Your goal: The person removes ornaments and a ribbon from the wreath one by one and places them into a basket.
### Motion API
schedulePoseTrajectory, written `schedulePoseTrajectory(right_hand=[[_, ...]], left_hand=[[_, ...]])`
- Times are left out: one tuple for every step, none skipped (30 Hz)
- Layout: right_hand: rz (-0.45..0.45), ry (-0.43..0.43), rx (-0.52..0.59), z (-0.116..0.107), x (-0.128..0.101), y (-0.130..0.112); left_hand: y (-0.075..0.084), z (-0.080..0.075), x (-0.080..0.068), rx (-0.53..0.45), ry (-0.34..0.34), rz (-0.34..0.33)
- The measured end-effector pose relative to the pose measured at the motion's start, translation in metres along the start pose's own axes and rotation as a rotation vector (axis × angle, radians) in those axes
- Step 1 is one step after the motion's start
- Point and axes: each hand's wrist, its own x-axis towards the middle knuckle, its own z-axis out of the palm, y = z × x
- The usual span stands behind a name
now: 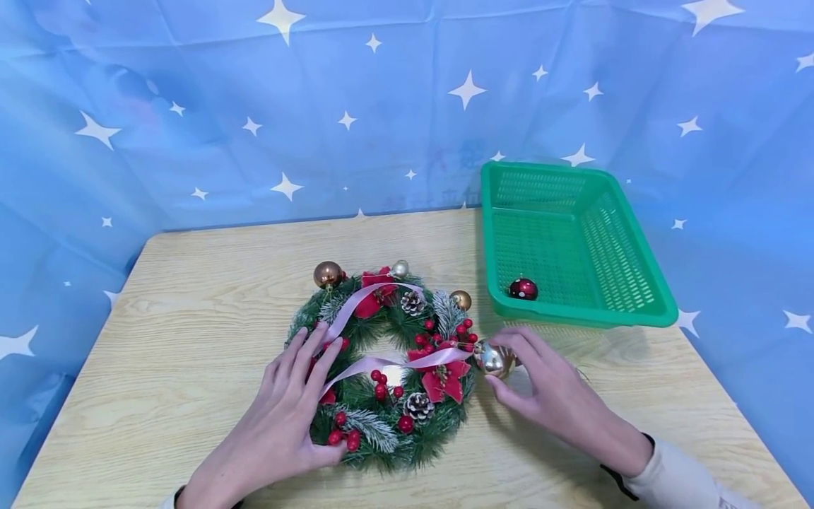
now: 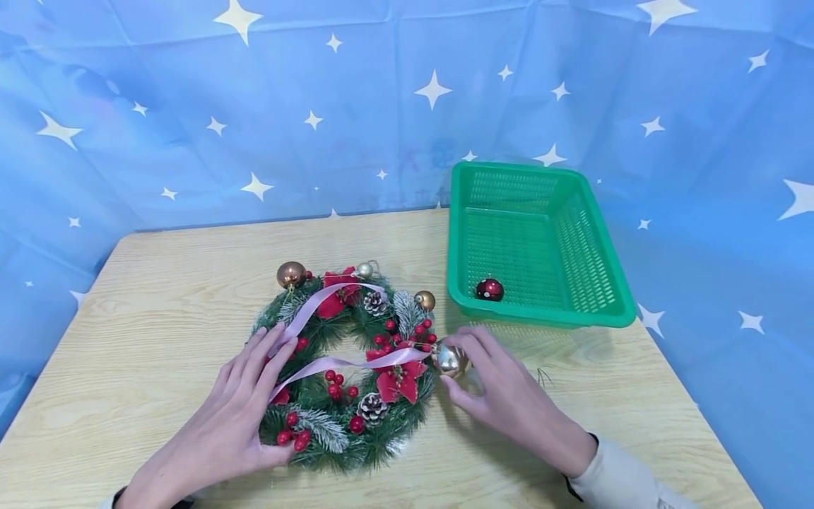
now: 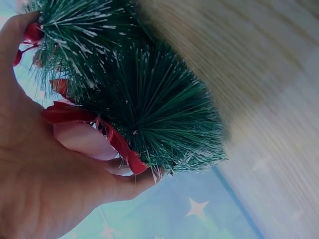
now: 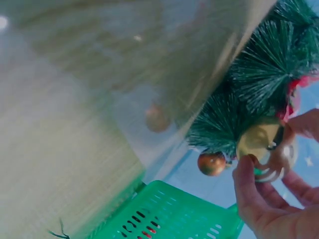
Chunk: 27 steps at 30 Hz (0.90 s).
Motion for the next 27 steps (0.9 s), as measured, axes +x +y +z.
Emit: schedulePoseTrajectory(right_hand=[[0.002,0.003,-0.001,-0.001,0.001,0.000],[0.008,0.002,0.000,-0.002,0.002,0.000],[0.011,0.004,0.001,-0.002,0.002,0.000],[0.018,0.005,0.004,-0.003,0.003,0.000],[0.026,0.005,0.006,-0.004,0.004,-0.001],[0.031,0.008,0.005,-0.005,0.005,-0.001],[0.036,0.011,0.006,-0.007,0.005,-0.001],[0.040,0.014,0.004,-0.008,0.006,0.000],[0.038,0.023,0.003,-0.009,0.008,0.000],[0.041,0.027,0.005,-0.010,0.009,0.000],[0.040,0.032,0.004,-0.012,0.011,0.000],[0.037,0.039,0.001,-0.013,0.012,0.001],[0.037,0.045,-0.001,-0.016,0.013,0.001],[0.036,0.052,-0.005,-0.018,0.014,0.001],[0.029,0.064,-0.007,-0.020,0.015,0.001],[0.029,0.070,-0.009,-0.022,0.016,0.001],[0.030,0.075,-0.018,-0.024,0.017,0.001],[0.028,0.082,-0.023,-0.026,0.019,0.001],[0.031,0.086,-0.026,-0.028,0.021,0.002],[0.033,0.091,-0.028,-0.030,0.022,0.002],[0.035,0.095,-0.027,-0.032,0.025,0.003],[0.041,0.094,-0.026,-0.034,0.027,0.003],[0.040,0.100,-0.029,-0.035,0.029,0.004],[0.041,0.105,-0.025,-0.037,0.031,0.005],[0.045,0.106,-0.020,-0.038,0.032,0.006],[0.046,0.110,-0.014,-0.039,0.034,0.008],[0.046,0.116,-0.010,-0.040,0.036,0.010]], left_hand=[[0.000,0.000,0.000,0.001,0.000,-0.001],[0.000,0.000,0.000,0.001,-0.001,-0.002],[0.000,0.000,0.000,0.001,-0.002,-0.003],[0.000,0.000,-0.001,0.002,-0.002,-0.004],[0.000,0.000,-0.001,0.001,-0.003,-0.005],[0.000,0.001,-0.001,0.001,-0.003,-0.006],[0.000,0.001,-0.001,0.001,-0.003,-0.006],[0.000,0.001,-0.001,-0.001,-0.001,-0.006],[0.000,0.001,-0.001,-0.002,0.001,-0.005],[-0.001,0.002,-0.001,-0.003,0.003,-0.004],[-0.001,0.002,-0.001,-0.004,0.005,-0.002],[-0.001,0.002,-0.001,-0.005,0.007,0.000],[-0.001,0.002,0.000,-0.007,0.008,0.005],[-0.001,0.003,0.000,-0.009,0.007,0.009],[-0.001,0.003,0.001,-0.005,0.007,0.013],[-0.001,0.003,0.002,-0.003,0.005,0.013],[-0.001,0.004,0.002,-0.003,0.004,0.013],[-0.001,0.003,0.002,-0.001,0.002,0.011],[-0.001,0.003,0.002,0.002,0.001,0.009],[-0.001,0.004,0.002,0.005,-0.003,0.007],[-0.001,0.004,0.002,0.008,-0.004,0.005],[-0.001,0.004,0.001,0.006,-0.007,0.002],[-0.001,0.004,0.001,0.007,-0.007,0.002],[-0.001,0.004,0.001,0.011,-0.009,0.001],[-0.001,0.004,0.000,0.014,-0.009,0.001],[-0.001,0.004,0.000,0.015,-0.011,0.000],[-0.001,0.004,0.000,0.014,-0.009,-0.001]])
